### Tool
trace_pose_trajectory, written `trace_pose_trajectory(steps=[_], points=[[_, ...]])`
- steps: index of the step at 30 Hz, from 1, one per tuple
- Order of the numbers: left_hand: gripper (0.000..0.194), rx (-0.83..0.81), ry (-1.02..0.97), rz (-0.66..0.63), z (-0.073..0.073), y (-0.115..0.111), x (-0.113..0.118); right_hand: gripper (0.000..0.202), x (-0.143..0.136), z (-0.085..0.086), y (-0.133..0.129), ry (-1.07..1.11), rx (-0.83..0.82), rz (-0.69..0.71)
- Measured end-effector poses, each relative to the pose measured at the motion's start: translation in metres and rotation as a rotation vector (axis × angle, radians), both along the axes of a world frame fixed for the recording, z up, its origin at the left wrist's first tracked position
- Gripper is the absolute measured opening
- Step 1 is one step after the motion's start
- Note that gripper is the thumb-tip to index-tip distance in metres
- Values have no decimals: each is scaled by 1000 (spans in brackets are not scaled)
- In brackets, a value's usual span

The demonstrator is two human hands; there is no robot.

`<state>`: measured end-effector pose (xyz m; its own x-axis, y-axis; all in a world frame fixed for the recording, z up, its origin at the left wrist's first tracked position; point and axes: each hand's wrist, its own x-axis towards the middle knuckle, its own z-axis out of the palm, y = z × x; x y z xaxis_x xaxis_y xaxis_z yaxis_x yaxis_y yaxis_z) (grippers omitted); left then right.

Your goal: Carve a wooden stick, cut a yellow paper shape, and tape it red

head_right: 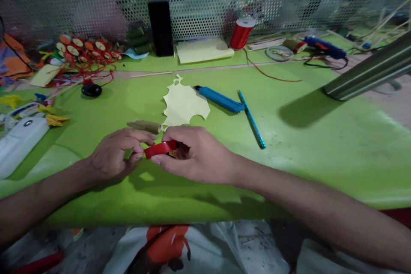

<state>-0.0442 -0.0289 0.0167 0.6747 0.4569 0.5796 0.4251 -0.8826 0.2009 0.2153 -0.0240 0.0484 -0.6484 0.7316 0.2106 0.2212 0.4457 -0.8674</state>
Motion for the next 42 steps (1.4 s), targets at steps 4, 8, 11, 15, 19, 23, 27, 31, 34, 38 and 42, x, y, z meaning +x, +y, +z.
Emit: trace_pose_trajectory(steps=[4,8,11,15,19,23,27,31,34,38,42], points=[[19,26,-30,-7,4,0,3,26,-1,4,1,45,-229,21],[18,21,-54,-21,6,1,4,32,-1,5,2,93,-398,37],[17,39,-55,-31,7,1,4,37,0,5,3,106,-477,50],[18,59,-63,-31,5,2,4,43,2,4,6,72,-525,60],[13,68,-120,-21,2,3,2,41,6,3,11,23,-449,57],[5,150,-127,31,3,4,1,39,8,4,14,-1,-415,52],[12,191,-48,23,4,6,2,40,8,6,14,-47,-378,57],[8,159,-42,-29,7,7,2,40,9,7,15,-98,-314,74],[5,176,12,-53,13,5,2,37,10,6,16,-122,-275,83],[7,262,113,-70,20,1,3,34,9,5,14,-132,-259,95],[11,276,179,-66,18,-3,6,33,7,6,11,-163,-276,92]])
